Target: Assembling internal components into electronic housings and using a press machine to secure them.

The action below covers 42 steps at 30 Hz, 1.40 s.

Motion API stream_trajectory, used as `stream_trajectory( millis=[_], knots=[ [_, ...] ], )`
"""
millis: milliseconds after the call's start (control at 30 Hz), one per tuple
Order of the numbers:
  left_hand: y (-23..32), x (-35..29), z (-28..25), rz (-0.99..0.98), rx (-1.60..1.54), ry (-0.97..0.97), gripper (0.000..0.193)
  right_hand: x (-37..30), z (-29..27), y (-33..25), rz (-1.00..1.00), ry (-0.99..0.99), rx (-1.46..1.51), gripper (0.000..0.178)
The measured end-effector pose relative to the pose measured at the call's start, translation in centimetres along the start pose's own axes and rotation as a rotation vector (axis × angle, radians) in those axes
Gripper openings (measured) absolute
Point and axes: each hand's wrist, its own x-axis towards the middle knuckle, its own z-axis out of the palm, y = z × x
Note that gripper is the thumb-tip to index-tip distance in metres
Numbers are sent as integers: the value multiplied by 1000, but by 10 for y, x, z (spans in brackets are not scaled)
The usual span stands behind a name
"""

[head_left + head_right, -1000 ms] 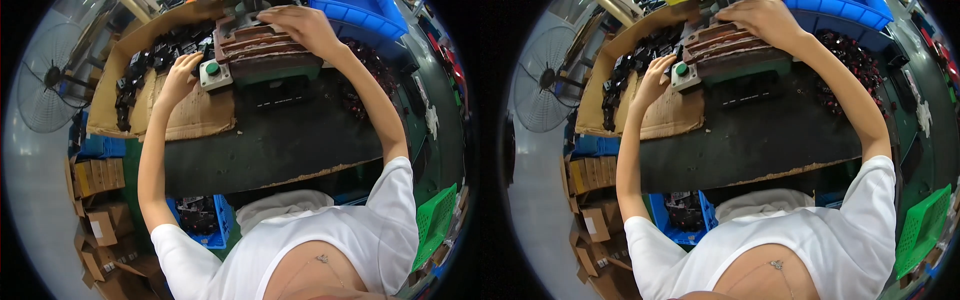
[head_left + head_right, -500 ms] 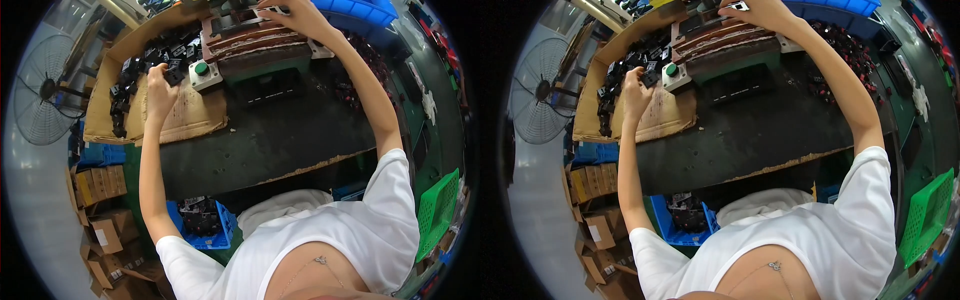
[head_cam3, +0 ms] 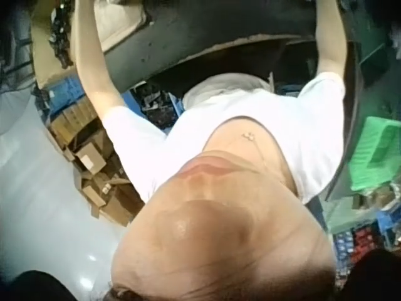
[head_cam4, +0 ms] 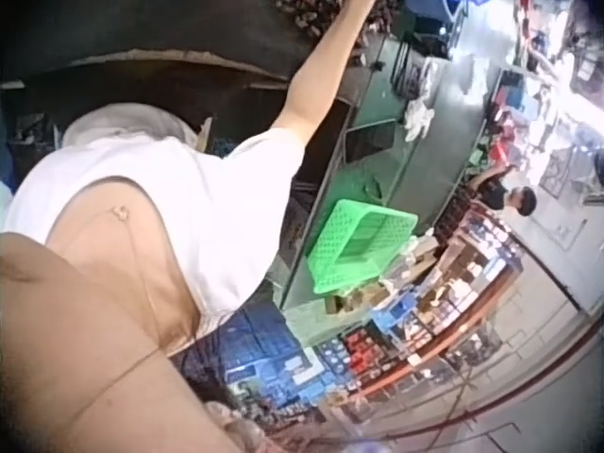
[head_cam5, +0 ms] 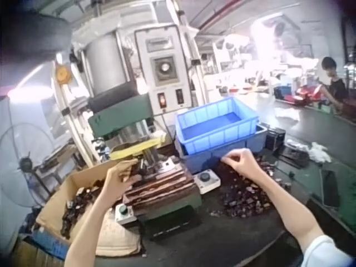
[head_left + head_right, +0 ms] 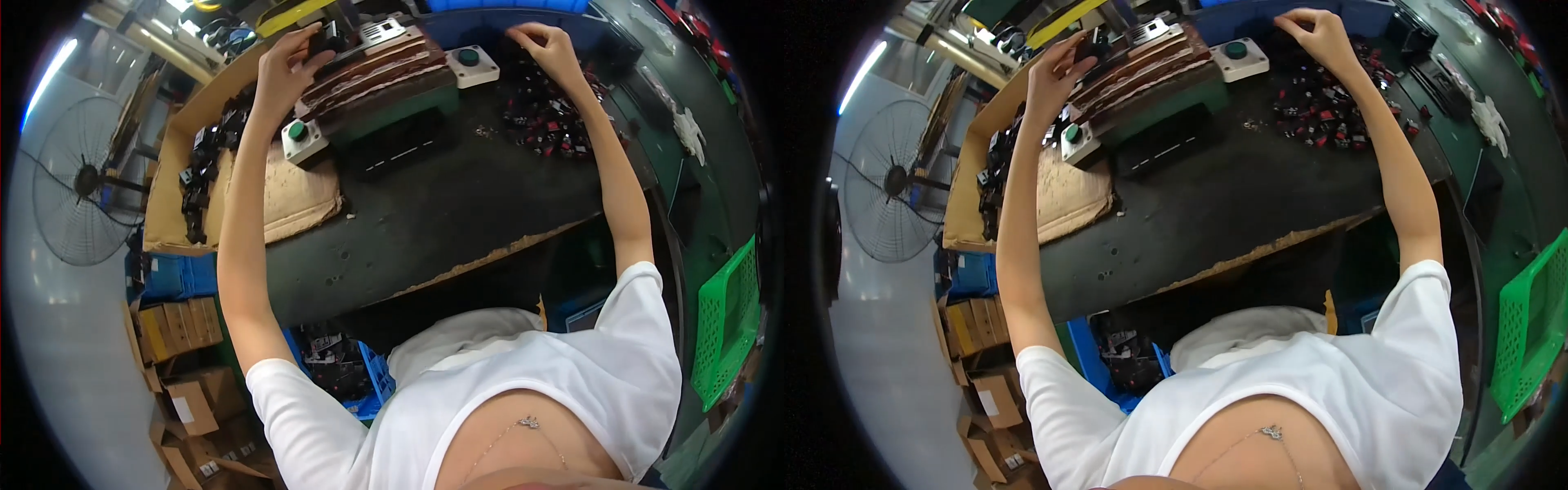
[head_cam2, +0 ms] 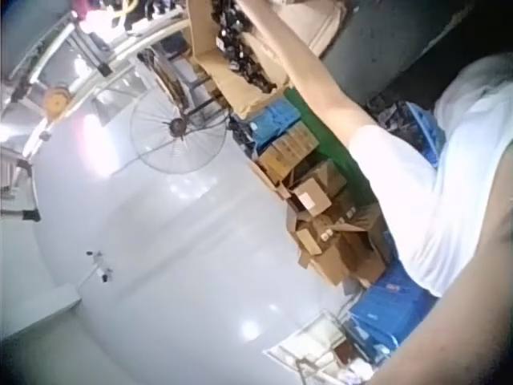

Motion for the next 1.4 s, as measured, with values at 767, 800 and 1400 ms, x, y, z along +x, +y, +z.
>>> stream_trajectory(
  millis=[767,800,1400],
  knots=[
    [-21,35,11,351,401,-150,25,-4,-10,-30,-119,109,-8,18],
    [-22,35,9,347,393,-179,26,-4,-10,-29,-118,107,-12,18],
    [-11,32,7,416,602,-233,24,-21,-25,-37,-77,-654,-95,17]
  ],
)
